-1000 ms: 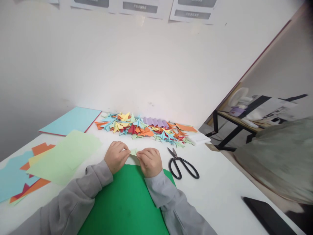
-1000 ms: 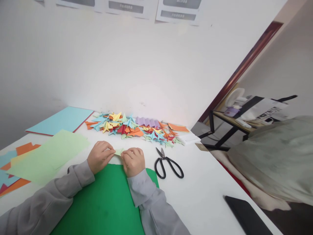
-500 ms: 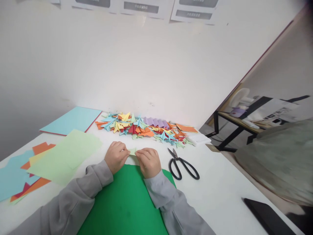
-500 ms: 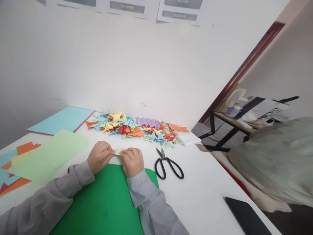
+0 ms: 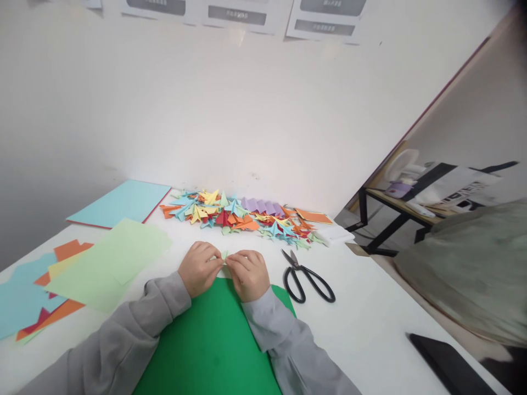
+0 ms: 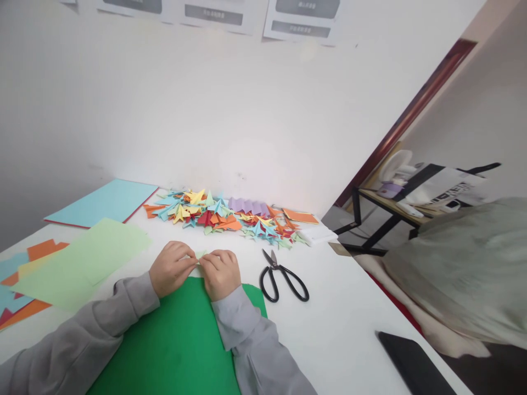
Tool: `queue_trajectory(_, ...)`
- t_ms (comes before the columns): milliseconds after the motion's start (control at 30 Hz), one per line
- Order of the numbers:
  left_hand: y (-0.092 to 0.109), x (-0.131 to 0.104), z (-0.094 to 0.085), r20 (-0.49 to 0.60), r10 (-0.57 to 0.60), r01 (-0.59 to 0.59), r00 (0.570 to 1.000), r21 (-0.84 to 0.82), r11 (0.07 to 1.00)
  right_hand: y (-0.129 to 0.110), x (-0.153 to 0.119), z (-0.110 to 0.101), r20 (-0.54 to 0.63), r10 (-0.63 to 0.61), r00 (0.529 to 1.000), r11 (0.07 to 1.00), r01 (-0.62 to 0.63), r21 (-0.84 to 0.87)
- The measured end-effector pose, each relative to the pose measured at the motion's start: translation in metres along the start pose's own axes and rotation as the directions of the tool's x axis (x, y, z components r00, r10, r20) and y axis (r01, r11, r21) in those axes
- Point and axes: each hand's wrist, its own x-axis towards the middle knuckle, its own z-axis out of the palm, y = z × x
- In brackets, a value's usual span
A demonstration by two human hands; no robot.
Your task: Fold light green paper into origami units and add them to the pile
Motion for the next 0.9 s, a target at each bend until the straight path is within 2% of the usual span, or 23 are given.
queue_trajectory(233, -0.0009, 0.0, 0.0023, -0.045, 0.025, -0.026, 0.999, -0.021, 0.999, -0.0006, 0.0015, 0.0007, -0.034, -0.061, 0.998, 0.998, 0.062, 0.03)
queue_trajectory(533, -0.0002, -0.0005, 0.0046, -0.087, 0.02, -0.024, 0.996, -0.04, 0.999, -0.0006, 0.0007, 0.001, -0.041, -0.049, 0.998, 0.999, 0.05, 0.015)
queue_trajectory(733, -0.003, -0.0024, 0.0058, -0.134, -0.023, 0.019, 0.991, -0.028, 0.999, -0.0013, 0.0023, -0.0015, -0.036, -0.01, 0.999, 1.0, 0.01, 0.009)
queue_trajectory(900, -0.0023, -0.0025, 0.0053, -0.135, -0.033, 0.03, 0.99, -0.023, 0.999, 0.0, 0.0015, -0.0003, -0.051, -0.001, 0.999, 1.0, 0.001, 0.011)
